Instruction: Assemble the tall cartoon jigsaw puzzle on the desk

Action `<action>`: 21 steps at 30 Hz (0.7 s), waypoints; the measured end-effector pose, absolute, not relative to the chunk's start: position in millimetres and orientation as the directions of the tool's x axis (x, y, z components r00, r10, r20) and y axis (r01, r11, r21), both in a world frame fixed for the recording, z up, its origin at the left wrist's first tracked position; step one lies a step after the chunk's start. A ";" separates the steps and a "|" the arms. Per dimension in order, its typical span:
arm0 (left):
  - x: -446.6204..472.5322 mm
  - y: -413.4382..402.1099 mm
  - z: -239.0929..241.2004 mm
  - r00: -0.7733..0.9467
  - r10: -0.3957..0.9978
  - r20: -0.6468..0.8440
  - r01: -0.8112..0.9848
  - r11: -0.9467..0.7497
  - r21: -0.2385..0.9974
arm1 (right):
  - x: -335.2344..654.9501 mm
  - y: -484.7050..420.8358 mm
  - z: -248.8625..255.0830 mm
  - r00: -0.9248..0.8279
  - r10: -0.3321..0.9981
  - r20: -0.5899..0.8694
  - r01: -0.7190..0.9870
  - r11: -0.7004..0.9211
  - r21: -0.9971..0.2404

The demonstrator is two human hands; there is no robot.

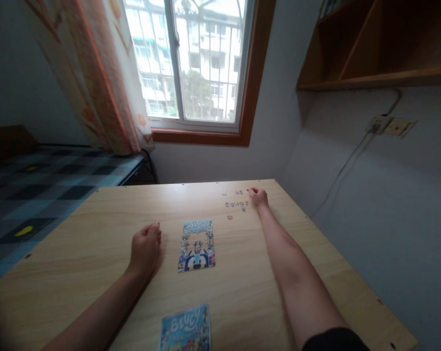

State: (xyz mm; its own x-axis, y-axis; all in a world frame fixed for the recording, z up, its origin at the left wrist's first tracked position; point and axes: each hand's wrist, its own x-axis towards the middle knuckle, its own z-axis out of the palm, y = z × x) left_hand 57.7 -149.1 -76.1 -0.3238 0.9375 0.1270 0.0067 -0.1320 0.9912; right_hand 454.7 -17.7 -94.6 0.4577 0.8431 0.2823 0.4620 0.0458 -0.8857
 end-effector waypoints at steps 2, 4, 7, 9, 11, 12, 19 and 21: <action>58.1 -150.4 -73.8 -0.320 0.939 0.122 0.007 -0.127 0.992 | 453.8 -20.2 -95.9 0.431 0.849 0.305 0.503 0.054 -0.863; 58.6 -151.6 -71.5 -0.317 0.940 0.123 0.010 -0.127 0.992 | 453.0 -22.8 -96.4 0.398 0.861 0.316 0.539 0.059 -0.841; 58.7 -152.3 -70.4 -0.313 0.941 0.130 0.019 -0.130 0.991 | 452.4 -26.2 -94.5 0.325 0.894 0.309 0.588 0.065 -0.806; 58.1 -151.9 -71.4 -0.314 0.940 0.131 0.027 -0.129 0.991 | 452.3 -28.1 -91.0 0.259 0.924 0.282 0.617 0.067 -0.784; 57.3 -151.1 -73.1 -0.311 0.941 0.132 0.035 -0.127 0.991 | 452.3 -29.6 -85.6 0.189 0.951 0.243 0.647 0.065 -0.760; 56.8 -150.7 -73.9 -0.311 0.941 0.134 0.039 -0.128 0.991 | 452.3 -30.1 -82.3 0.156 0.962 0.223 0.665 0.064 -0.744; 58.1 -148.8 -76.9 -0.313 0.938 0.153 0.051 -0.144 0.988 | 449.0 -34.8 -60.8 0.005 0.993 0.120 0.796 0.069 -0.602; 60.4 -149.4 -76.2 -0.318 0.934 0.160 0.067 -0.147 0.987 | 447.2 -37.2 -57.7 0.009 0.994 0.107 0.827 0.053 -0.560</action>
